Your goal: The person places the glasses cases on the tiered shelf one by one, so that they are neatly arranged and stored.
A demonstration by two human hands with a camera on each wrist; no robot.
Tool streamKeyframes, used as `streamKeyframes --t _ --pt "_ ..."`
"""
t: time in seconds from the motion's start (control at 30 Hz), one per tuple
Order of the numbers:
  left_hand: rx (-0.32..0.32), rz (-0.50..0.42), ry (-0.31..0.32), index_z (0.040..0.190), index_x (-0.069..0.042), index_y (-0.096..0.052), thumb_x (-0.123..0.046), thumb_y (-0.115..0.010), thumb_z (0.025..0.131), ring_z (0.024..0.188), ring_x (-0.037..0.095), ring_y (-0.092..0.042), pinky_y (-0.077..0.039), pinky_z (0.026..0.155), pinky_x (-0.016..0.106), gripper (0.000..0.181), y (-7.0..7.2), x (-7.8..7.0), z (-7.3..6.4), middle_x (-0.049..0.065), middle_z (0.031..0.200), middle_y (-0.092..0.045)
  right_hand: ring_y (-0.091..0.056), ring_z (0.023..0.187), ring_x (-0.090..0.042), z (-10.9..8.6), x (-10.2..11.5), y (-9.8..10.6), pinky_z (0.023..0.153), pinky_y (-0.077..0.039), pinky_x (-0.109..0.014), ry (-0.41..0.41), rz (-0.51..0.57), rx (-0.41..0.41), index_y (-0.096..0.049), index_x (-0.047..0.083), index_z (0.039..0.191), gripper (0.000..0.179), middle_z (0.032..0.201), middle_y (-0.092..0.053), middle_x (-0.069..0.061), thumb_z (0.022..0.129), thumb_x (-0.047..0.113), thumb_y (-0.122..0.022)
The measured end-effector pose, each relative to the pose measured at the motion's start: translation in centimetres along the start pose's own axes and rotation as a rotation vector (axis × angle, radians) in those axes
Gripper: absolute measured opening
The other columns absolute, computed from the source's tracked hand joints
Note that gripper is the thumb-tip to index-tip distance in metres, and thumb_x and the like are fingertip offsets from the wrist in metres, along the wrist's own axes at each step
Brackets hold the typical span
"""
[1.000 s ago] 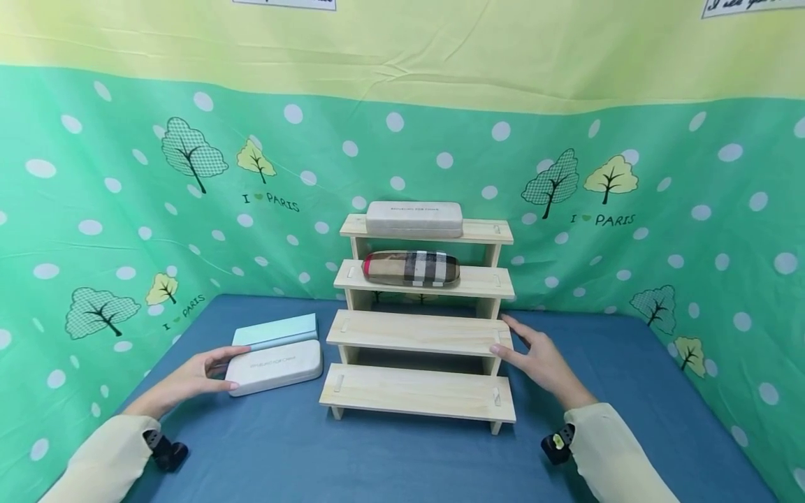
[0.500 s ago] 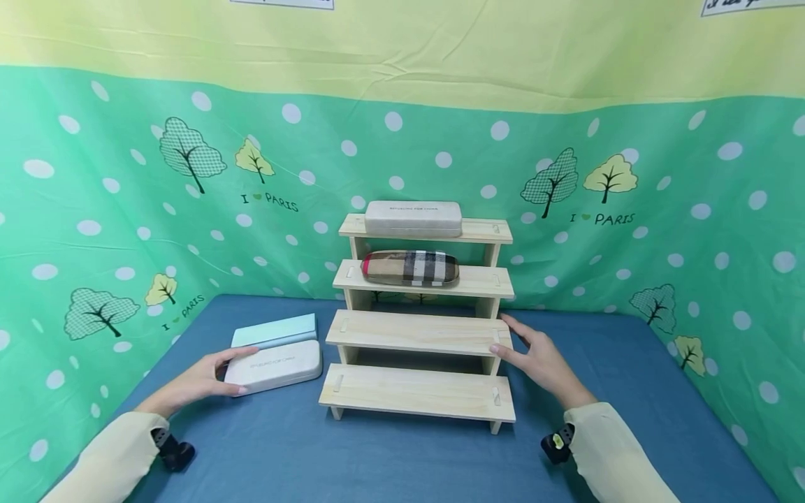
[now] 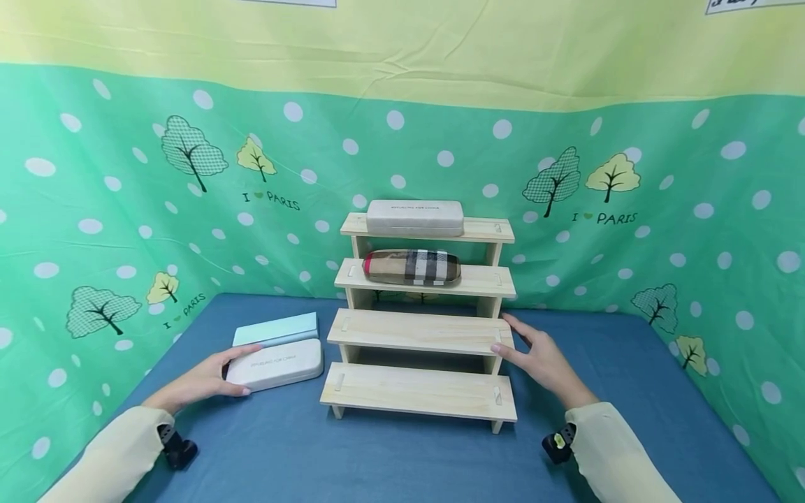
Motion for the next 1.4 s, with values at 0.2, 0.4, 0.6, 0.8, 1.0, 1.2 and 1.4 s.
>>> streamKeyframes --t 0.2,0.4,0.6,0.8,1.0,1.2,1.4 --pt "-0.003 0.026 0.002 0.145 -0.014 -0.038 -0.024 -0.079 0.073 0.115 0.033 -0.042 -0.035 0.090 0.046 0.083 -0.1 0.3 0.3 0.022 0.140 -0.040 -0.032 0.130 -0.049 0.0 -0.1 0.1 0.101 -0.030 -0.059 -0.001 -0.005 -0.001 -0.030 -0.006 0.144 0.076 0.144 -0.032 -0.031 0.090 0.036 -0.063" --pt "-0.018 0.044 -0.026 0.144 -0.010 -0.039 -0.023 -0.079 0.074 0.109 0.029 -0.045 -0.037 0.088 0.044 0.082 0.0 0.3 0.3 0.021 0.136 -0.044 -0.030 0.131 -0.049 0.1 0.0 0.1 0.101 -0.029 -0.059 -0.004 -0.002 0.000 -0.029 -0.006 0.144 0.077 0.145 -0.031 -0.030 0.090 0.037 -0.062" --pt "-0.030 0.058 -0.063 0.141 -0.006 -0.043 -0.022 -0.080 0.072 0.105 0.026 -0.047 -0.038 0.086 0.040 0.079 0.0 0.0 0.3 0.020 0.132 -0.049 -0.031 0.131 -0.049 0.1 -0.1 0.0 0.101 -0.029 -0.059 0.001 0.000 0.001 -0.030 -0.006 0.144 0.076 0.145 -0.031 -0.031 0.090 0.036 -0.063" --pt "-0.054 0.095 -0.071 0.137 -0.004 -0.047 -0.022 -0.082 0.069 0.104 0.025 -0.048 -0.039 0.084 0.040 0.079 0.1 -0.6 0.2 0.021 0.131 -0.050 -0.031 0.130 -0.049 0.0 -0.2 0.1 0.101 -0.030 -0.059 -0.002 -0.004 -0.003 -0.030 -0.006 0.144 0.076 0.145 -0.032 -0.030 0.090 0.036 -0.063" --pt "-0.075 0.123 -0.089 0.136 -0.003 -0.048 -0.025 -0.082 0.069 0.101 0.025 -0.049 -0.040 0.083 0.041 0.078 0.1 -1.1 0.0 0.022 0.129 -0.051 -0.032 0.130 -0.049 0.0 -0.1 0.1 0.100 -0.030 -0.059 0.000 -0.007 -0.008 -0.030 -0.006 0.144 0.076 0.144 -0.032 -0.030 0.090 0.036 -0.063" --pt "-0.135 0.159 -0.108 0.133 -0.003 -0.051 -0.026 -0.082 0.068 0.098 0.022 -0.050 -0.040 0.081 0.036 0.075 0.1 -1.0 -0.1 0.018 0.125 -0.055 -0.033 0.130 -0.048 -0.1 0.0 0.0 0.100 -0.031 -0.059 0.013 0.000 -0.008 -0.031 -0.006 0.144 0.075 0.144 -0.033 -0.031 0.090 0.035 -0.063" --pt "-0.198 0.178 -0.160 0.128 -0.004 -0.056 -0.024 -0.082 0.067 0.092 0.018 -0.051 -0.041 0.076 0.030 0.070 0.1 -1.5 0.0 0.011 0.119 -0.058 -0.033 0.129 -0.049 -0.1 0.0 0.0 0.100 -0.031 -0.059 0.012 -0.003 -0.011 -0.031 -0.006 0.143 0.075 0.144 -0.033 -0.031 0.090 0.035 -0.063"
Point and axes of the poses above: each hand's wrist, its own z-axis towards the middle knuckle, its own y-axis out of the back of the hand, x = y × z, the point moved 5 cm from there along z, towards the middle knuckle
